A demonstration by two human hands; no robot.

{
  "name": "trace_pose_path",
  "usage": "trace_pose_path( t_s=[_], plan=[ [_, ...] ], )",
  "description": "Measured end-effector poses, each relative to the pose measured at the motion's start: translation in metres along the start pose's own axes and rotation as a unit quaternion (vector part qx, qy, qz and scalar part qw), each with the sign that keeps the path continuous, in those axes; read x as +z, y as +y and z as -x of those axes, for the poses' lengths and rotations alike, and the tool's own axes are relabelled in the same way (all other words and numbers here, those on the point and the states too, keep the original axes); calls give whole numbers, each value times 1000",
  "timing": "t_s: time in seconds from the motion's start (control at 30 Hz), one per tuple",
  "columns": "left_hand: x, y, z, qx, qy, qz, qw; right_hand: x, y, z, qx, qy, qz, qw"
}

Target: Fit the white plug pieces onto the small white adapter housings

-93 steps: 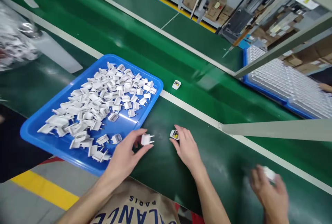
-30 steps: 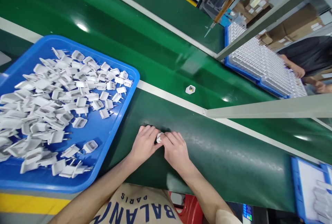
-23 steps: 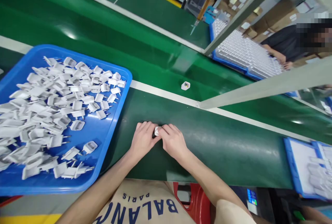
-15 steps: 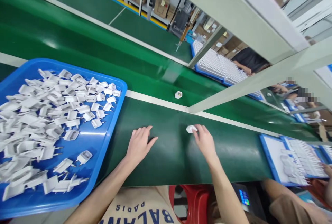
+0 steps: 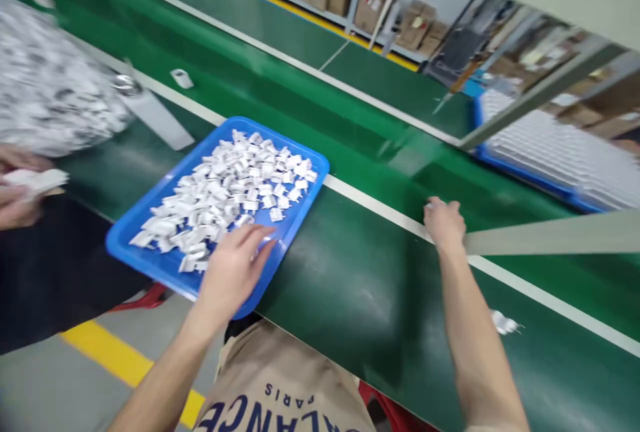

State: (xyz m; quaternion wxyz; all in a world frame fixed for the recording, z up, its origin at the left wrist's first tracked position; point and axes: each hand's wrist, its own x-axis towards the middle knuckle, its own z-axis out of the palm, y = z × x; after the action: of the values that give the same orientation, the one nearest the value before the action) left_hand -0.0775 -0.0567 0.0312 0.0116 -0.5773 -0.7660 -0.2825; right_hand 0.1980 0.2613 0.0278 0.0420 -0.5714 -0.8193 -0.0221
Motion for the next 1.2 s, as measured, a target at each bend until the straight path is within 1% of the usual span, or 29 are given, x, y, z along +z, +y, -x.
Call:
trace_pose_path(
  t_s=[0.03,0.07,0.1,0.13,0.17,0.23,0.27,0.3,0.33,0.4,0.43,0.47,0.5,0.53,0.6,0.63,0.67,0.7,0.73,0.77,0.83,0.9,0.93,1.0,1.1,1.2],
  plan=[
    [-11,-21,11,-37,-12,-21,999,2,-3,1,-13,-5,-15,1000],
    [-19,-38,22,-64,-37,-45,996,5,-8,7,-28,-10,-31,999],
    [-23,-49,33,-80,-64,-65,993,8,-14,16,-57,-16,-52,997],
    [-23,-55,42,-86,-88,-82,989,12,-21,29,-103,-23,-80,991],
    [-20,-56,48,-86,-107,-93,986,16,-30,43,-160,-30,-112,980],
    [-10,-50,53,-89,-115,-111,983,22,-45,74,-280,-40,-169,944],
    [-5,-45,53,-97,-107,-119,982,23,-51,88,-331,-40,-187,924],
    [0,-39,50,-108,-94,-125,982,23,-55,101,-365,-40,-193,910],
    [3,-33,47,-120,-76,-123,982,21,-56,112,-380,-39,-191,904],
    [6,-20,38,-146,-28,-80,986,11,-56,130,-376,-31,-203,904],
    [8,-11,34,-161,-11,-31,986,5,-55,139,-362,-26,-227,904],
    [10,0,30,-178,-9,37,983,-1,-55,146,-350,-21,-260,900],
    [14,14,27,-195,-27,121,973,-5,-56,153,-346,-19,-296,890],
    [19,29,25,-208,-67,211,953,-9,-58,160,-351,-17,-326,878],
    [34,61,21,-218,-165,366,889,-10,-61,172,-374,-6,-351,858],
    [43,75,20,-212,-202,418,860,-9,-62,176,-382,7,-354,854],
    [51,86,19,-199,-228,451,839,-8,-61,179,-382,23,-356,852],
    [59,94,17,-183,-241,467,831,-6,-59,181,-370,39,-364,854],
    [66,98,13,-166,-241,469,834,-4,-55,181,-349,51,-378,856],
    [72,99,9,-146,-231,458,846,-3,-51,181,-322,57,-391,861],
    [85,94,-3,-103,-196,403,888,-1,-43,176,-258,57,-399,878],
    [101,86,-19,-56,-166,330,928,1,-39,166,-200,53,-386,899],
    [109,83,-26,-33,-165,299,939,2,-40,160,-181,50,-377,907],
    [125,80,-38,-5,-175,255,951,5,-45,149,-164,46,-371,913],
    [139,80,-43,3,-171,221,960,7,-56,137,-167,26,-402,900],
    [141,80,-37,11,-144,215,966,9,-65,134,-145,-19,-477,866]
  ],
)
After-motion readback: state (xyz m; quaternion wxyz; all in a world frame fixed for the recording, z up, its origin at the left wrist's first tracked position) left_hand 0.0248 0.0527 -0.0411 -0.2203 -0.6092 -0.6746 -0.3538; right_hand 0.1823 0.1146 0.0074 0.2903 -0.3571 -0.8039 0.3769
